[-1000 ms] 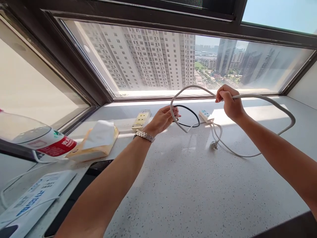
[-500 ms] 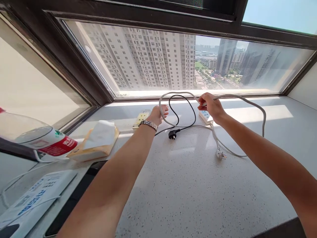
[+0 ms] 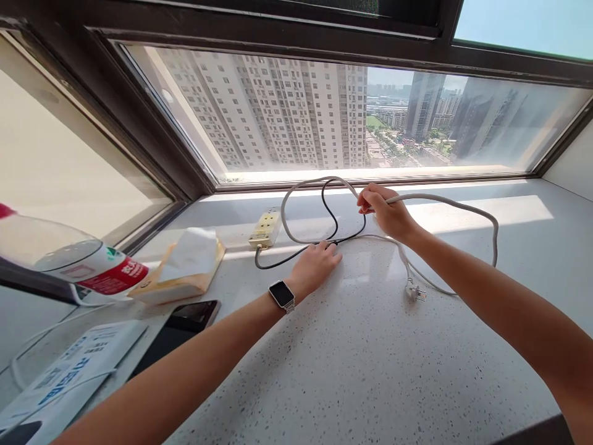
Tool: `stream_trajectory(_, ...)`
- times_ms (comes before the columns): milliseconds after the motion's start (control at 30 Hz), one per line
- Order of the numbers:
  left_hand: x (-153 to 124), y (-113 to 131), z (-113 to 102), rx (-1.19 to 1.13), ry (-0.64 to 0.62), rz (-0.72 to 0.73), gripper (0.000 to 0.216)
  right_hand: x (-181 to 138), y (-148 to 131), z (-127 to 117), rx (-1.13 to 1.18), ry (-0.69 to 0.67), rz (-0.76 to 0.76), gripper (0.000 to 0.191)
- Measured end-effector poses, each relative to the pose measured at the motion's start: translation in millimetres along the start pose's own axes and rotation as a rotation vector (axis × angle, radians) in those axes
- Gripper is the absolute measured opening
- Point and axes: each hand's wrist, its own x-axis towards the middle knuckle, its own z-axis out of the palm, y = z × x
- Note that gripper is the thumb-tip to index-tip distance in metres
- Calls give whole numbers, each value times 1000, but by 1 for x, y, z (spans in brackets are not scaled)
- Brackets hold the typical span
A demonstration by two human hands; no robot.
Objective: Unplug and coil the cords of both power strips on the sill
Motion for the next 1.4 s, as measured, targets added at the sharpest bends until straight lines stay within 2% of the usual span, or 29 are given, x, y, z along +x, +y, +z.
stream_trajectory(100,8,0,-4,-105,-4,60,32,-2,-1,1,31,-43,41,21)
stream_trajectory(233,28,6,-10,-274,159,71,37,-5,-4,6,33,-84,78,21)
stream_trajectory(433,75,-18,-10,-246,132,-330,34,-18,-11,7,-381,-229,-295,20)
stream_trajectory(500,75,-12,-11,-253,136,-349,30,-21,-12,5,-447,-245,-336,21)
stream_trajectory(533,69,-3,-12,-259,140,-329,29,-22,-11,4,-466,-235,-334,21)
stream_trajectory(600,44,25,-13,-294,148,-199,26,-27,-10,-4,-475,-189,-310,21)
stream_trajectory(633,26,38,-13,-328,147,-88,23,-32,-8,-11,-472,-164,-298,22)
stream_trajectory(700,-17,52,-10,-448,129,318,19,-45,-4,-33,-473,-112,-264,27)
stream_trajectory(733,-38,50,-8,-454,130,380,25,-55,0,-48,-485,-82,-243,30)
stream_trajectory(767,-56,41,-6,-423,152,351,31,-66,3,-65,-509,-53,-214,34)
stream_trajectory(867,-85,-15,5,-266,335,-64,27,-104,18,-123,-657,5,-114,44)
stream_trajectory(933,-82,-55,13,-182,348,-269,37,-128,30,-156,-841,-65,-26,49)
stream_trajectory(1000,-65,-83,23,-163,276,-328,47,-148,41,-171,-1028,-148,80,53)
stream_trajectory(1100,-28,-97,37,-223,187,-280,47,-171,48,-159,-1164,-150,206,54)
stream_trajectory(1167,-4,-96,46,-285,181,-229,39,-183,48,-134,-1177,-146,209,54)
stream_trajectory(1233,15,-97,54,-326,198,-216,32,-191,46,-106,-1181,-161,160,63)
stream_trajectory(1300,27,-104,59,-356,199,-292,29,-196,45,-80,-1195,-171,112,71)
stream_trajectory(1400,35,-122,59,-426,136,-511,29,-198,49,-50,-1260,-150,72,76)
